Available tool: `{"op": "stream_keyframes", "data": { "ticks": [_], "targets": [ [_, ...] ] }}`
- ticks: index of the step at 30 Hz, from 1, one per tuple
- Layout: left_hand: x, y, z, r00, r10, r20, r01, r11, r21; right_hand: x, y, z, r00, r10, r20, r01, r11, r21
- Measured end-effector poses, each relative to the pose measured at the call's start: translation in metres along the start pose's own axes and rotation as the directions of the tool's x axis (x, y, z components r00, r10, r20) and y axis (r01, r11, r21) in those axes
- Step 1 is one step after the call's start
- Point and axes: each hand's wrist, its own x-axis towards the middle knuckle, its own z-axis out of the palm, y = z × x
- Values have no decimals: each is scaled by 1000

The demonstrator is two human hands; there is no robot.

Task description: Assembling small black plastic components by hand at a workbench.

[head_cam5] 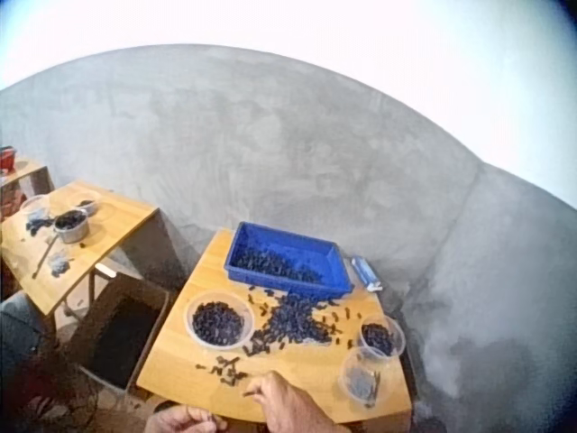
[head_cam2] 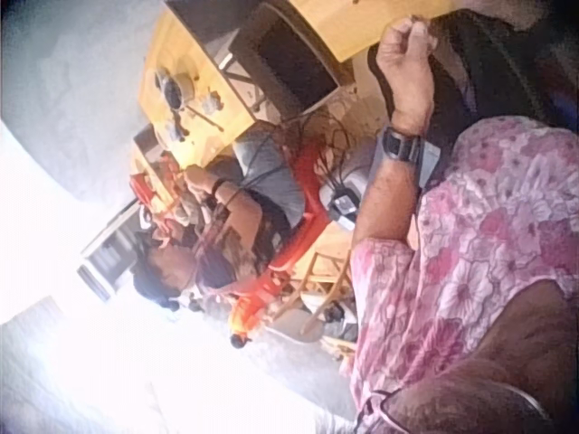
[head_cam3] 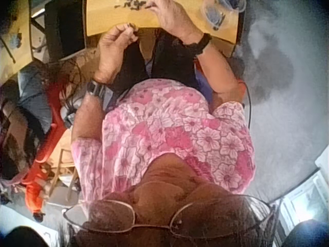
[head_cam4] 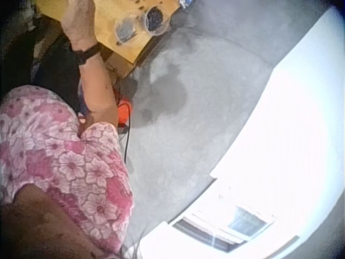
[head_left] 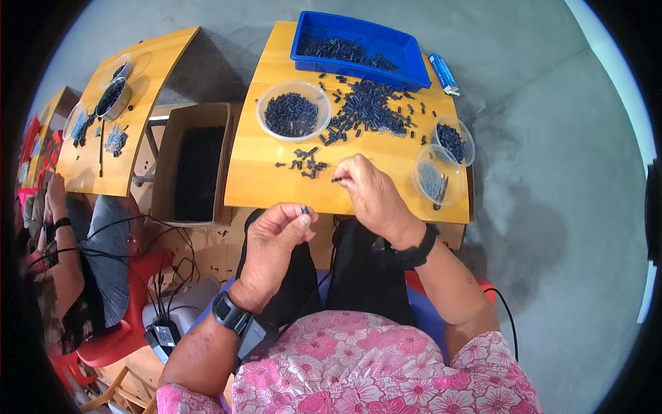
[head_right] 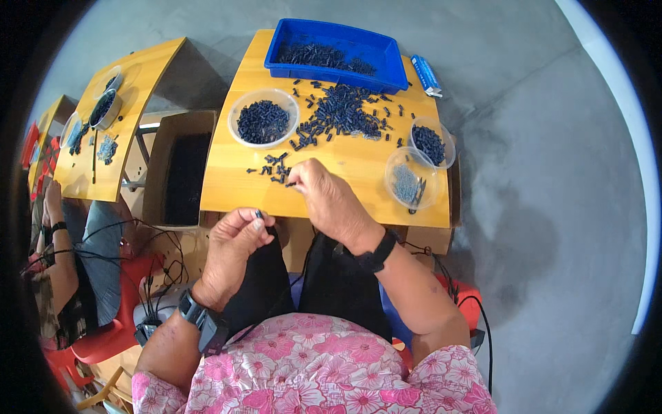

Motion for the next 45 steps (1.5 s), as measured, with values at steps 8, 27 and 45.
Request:
{"op": "stream_keyframes", "data": {
  "ticks": [8,27,45],
  "targets": [
    [-13,-9,13,992,98,76,-99,995,12,-42,-42,10,995,-10,102,20,996,-90],
    [-21,-19,24,989,91,121,-91,996,-7,-78,-53,14,992,95,-87,-81,985,151],
    [-22,-16,23,986,88,144,-113,978,175,-74,-39,5,933,355,-54,-229,705,671]
  ]
}}
